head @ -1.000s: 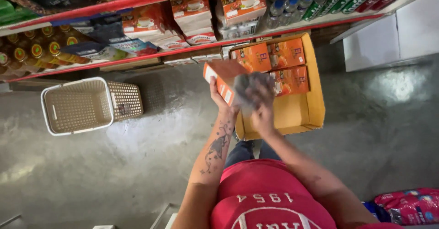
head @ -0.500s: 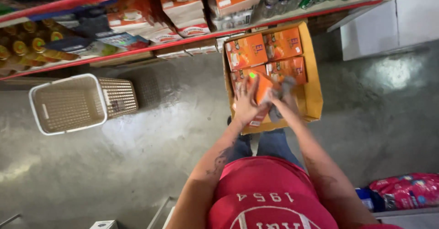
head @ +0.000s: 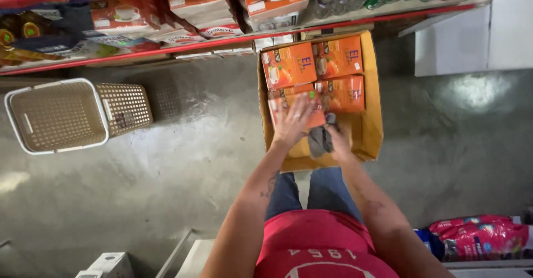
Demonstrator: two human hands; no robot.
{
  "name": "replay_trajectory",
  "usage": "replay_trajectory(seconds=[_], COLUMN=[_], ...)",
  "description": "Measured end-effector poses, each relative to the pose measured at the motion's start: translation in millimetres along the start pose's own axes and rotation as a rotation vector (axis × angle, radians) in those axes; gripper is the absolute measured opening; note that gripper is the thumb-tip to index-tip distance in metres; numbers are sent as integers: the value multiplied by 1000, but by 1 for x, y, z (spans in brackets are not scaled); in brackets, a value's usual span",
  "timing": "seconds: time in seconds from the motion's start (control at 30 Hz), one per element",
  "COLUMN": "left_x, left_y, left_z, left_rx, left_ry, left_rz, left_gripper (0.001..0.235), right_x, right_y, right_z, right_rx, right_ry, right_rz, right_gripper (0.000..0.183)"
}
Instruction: The person repeatedly picks up small orange boxes from a cardboard carton on the floor and wipes them with a grey cloth. After cleaning each box, the person places it back into the carton. The task is performed in a repetitive cycle, handling the boxes one at a time.
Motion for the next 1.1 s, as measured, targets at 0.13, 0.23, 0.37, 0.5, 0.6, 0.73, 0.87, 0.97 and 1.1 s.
replay_trajectory(seconds=[0.13,0.23,0.37,0.5,0.6,0.73,0.87,0.97,1.1], left_x=[21,72,48,66,81,79,82,38,-57], left_y=[-46,-60,-58,-70,-72,-70,-69,-59,-92], left_z=[32,41,35,23,16,15,19,26,32], left_rx=[-408,-586,-553,-601,-605,-607,-642,-586,-579], left_ry=[252,129,186,99,59,24,99,137,449], left_rz=[211,485,483,521,382,350,361,589,879], left_gripper=[98,111,101,94,98,113,95,82,62], right_x=[-17,-3,-39,-19,-48,-67,-153,-144,-40], right_y=[32,26,70,34,59,35,42,10,-123], right_z=[-29,-34,-71,-53,-75,-53,-70,-49,-18], right_rx=[19,33,-8,-8,16,183,73,52,-116], right_ry=[102,86,111,106,107,70,283,311,244], right_rz=[42,93,209,216,339,688,679,590,356], right_gripper=[43,46,42,39,43,53,46,46,56])
Point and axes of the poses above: each hand's wrist, its own z-axis away from the middle knuckle, its own x-axis out of the palm, y = z × x, the point moved 10 cm from there along -z, towards the middle knuckle, and after that the axes turned 15 degrees about -y, right-handed, at the moved point
